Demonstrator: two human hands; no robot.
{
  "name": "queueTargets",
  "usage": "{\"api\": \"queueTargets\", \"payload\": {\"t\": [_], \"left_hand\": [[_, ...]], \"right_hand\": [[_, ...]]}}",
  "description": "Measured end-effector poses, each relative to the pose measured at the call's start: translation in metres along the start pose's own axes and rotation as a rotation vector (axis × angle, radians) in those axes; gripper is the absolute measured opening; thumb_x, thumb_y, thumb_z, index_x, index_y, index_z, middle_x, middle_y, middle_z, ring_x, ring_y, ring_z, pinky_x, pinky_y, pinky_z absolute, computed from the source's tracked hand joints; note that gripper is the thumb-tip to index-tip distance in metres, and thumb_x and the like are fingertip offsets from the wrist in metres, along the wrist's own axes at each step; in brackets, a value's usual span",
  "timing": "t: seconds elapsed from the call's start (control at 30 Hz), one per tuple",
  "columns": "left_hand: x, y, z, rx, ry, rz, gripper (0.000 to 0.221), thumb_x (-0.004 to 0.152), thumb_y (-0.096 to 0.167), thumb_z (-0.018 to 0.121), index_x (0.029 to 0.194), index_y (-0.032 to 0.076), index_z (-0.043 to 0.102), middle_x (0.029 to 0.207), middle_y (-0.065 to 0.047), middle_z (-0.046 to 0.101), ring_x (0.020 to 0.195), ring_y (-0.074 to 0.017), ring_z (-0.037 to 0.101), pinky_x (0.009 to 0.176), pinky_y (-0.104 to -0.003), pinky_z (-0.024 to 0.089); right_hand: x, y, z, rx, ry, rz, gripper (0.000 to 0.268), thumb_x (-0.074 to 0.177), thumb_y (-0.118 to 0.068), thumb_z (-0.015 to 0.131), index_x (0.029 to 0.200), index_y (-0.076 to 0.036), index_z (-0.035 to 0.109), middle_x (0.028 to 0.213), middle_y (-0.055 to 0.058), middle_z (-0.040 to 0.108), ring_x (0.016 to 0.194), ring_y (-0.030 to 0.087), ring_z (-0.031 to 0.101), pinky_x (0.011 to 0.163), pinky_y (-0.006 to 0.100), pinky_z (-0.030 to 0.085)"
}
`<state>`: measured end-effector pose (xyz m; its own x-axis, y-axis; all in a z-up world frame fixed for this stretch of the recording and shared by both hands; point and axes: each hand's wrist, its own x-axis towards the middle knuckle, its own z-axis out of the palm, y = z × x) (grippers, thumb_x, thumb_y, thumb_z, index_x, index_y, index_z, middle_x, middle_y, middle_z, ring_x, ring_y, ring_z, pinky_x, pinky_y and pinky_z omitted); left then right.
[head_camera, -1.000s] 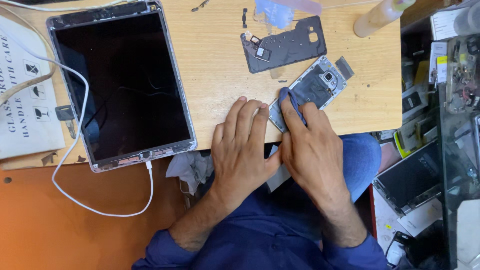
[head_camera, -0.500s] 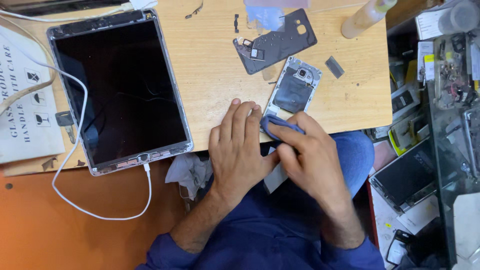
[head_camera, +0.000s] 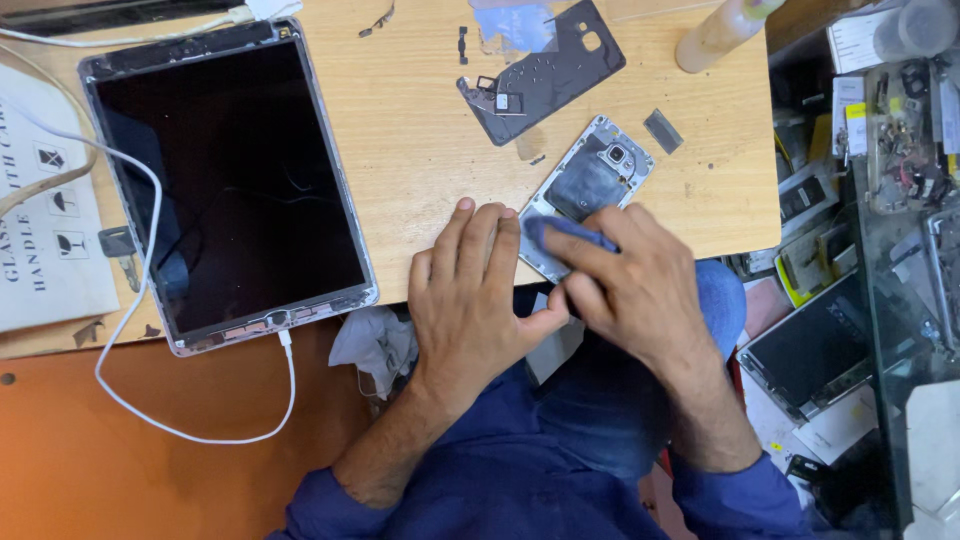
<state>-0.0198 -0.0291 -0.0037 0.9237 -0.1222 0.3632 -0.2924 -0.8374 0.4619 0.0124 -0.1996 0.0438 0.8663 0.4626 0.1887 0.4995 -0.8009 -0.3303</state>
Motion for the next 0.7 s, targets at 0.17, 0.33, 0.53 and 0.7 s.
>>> {"api": "queueTargets", "payload": {"t": [0.17,0.33,0.53,0.7], "left_hand": [[0.000,-0.001,0.000,-0.013,-0.021,-0.011,0.079,0.072,0.051,0.082,0.130,0.001,0.063,0.137,-0.011,0.058,0.136,-0.0313,0.050,0.097,-0.046,0.042],[-0.001,0.000,0.001,-0.018,-0.003,-0.014,0.082,0.072,0.052,0.083,0.131,0.000,0.061,0.138,-0.012,0.058,0.137,-0.0319,0.050,0.099,-0.046,0.041],[0.000,0.005,0.002,0.045,0.023,-0.019,0.076,0.078,0.054,0.081,0.128,0.001,0.062,0.136,-0.012,0.058,0.136,-0.0319,0.051,0.100,-0.047,0.041],[0.004,0.010,0.002,0.081,0.064,-0.020,0.071,0.081,0.055,0.082,0.125,0.002,0.063,0.132,-0.011,0.058,0.132,-0.0317,0.051,0.100,-0.047,0.041]], "right_hand": [[0.000,0.005,-0.001,-0.002,-0.072,-0.044,0.039,0.076,-0.017,0.072,0.114,-0.013,0.078,0.089,0.007,0.059,0.083,0.029,0.058,0.069,0.041,0.049],[-0.008,0.019,0.005,0.233,-0.110,-0.093,0.033,0.077,-0.010,0.069,0.109,-0.014,0.078,0.090,0.006,0.061,0.086,0.027,0.060,0.072,0.040,0.051],[-0.006,0.056,-0.008,0.149,0.197,0.225,0.036,0.091,-0.006,0.066,0.126,-0.009,0.075,0.094,0.011,0.061,0.082,0.027,0.063,0.073,0.039,0.051],[0.001,0.071,-0.001,0.016,0.120,0.021,0.040,0.085,-0.011,0.068,0.124,-0.013,0.076,0.095,0.010,0.061,0.091,0.029,0.063,0.078,0.041,0.053]]}}
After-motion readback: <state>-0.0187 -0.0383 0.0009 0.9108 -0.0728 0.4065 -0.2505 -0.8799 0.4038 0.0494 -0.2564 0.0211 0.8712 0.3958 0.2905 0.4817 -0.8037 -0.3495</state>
